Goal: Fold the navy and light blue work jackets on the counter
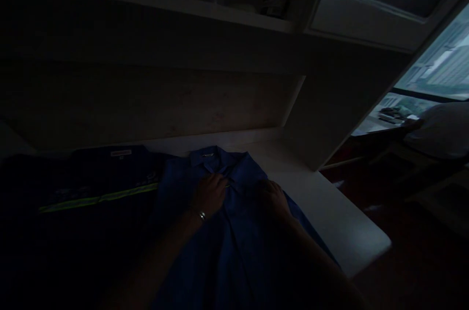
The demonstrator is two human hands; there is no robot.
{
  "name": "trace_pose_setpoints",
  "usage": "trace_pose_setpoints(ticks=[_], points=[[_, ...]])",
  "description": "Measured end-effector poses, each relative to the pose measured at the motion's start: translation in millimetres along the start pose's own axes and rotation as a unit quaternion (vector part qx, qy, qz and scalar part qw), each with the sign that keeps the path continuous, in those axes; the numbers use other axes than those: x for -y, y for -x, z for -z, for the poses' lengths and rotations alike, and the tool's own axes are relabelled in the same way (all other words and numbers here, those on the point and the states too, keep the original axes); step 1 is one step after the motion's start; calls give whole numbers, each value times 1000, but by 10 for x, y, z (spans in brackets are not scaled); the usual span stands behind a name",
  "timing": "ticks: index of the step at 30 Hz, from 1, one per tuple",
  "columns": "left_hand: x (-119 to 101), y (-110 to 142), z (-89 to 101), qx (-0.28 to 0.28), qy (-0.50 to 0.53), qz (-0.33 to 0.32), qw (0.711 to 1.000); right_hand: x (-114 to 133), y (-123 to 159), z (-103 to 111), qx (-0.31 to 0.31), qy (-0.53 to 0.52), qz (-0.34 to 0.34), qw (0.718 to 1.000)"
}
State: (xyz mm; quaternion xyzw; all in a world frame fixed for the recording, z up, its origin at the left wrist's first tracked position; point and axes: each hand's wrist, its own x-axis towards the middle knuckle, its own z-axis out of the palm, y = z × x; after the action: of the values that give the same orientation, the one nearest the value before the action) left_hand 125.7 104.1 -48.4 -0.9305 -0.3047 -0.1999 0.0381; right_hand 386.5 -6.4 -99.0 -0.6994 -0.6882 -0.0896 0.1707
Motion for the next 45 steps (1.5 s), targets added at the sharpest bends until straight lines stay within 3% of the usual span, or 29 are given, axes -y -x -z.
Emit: trace_pose_setpoints(ticks=[4,9,14,17,20,22,26,28,30,33,36,39,42,45], points=[[-362,-550,-290,83,-8,-51,995,51,39,-17,-49,-38,21,998],[-276,-841,-518,110,-32,-47,992,-70,196,-17,-74,-78,50,993],[42,-887,-423,102,-70,3,992,-78,264,12,-80,-90,94,988],[171,-852,-355,123,-84,-29,988,-11,246,65,-59,-113,148,981],[127,-804,-293,138,-86,-73,984,39,232,115,-29,-129,176,976],[-22,-804,-249,128,-89,-80,985,63,228,136,-12,-139,180,974],[-495,-922,-249,67,6,-106,992,121,242,145,5,-136,159,978],[-700,-1011,-352,55,58,-126,989,152,258,145,10,-129,153,980],[-810,-1089,-517,73,76,-94,990,170,265,156,4,-120,130,984],[-800,-1142,-797,98,87,1,991,143,240,185,-6,-59,9,998],[-700,-1110,-1010,99,88,39,990,40,218,185,77,3,-87,993],[-618,-1065,-1128,104,91,56,989,-89,264,142,165,11,-102,981],[-589,-1066,-1157,119,98,50,987,-169,344,95,156,1,-111,981],[-645,-1034,-1014,148,107,64,981,-194,393,73,132,-13,-101,986]])
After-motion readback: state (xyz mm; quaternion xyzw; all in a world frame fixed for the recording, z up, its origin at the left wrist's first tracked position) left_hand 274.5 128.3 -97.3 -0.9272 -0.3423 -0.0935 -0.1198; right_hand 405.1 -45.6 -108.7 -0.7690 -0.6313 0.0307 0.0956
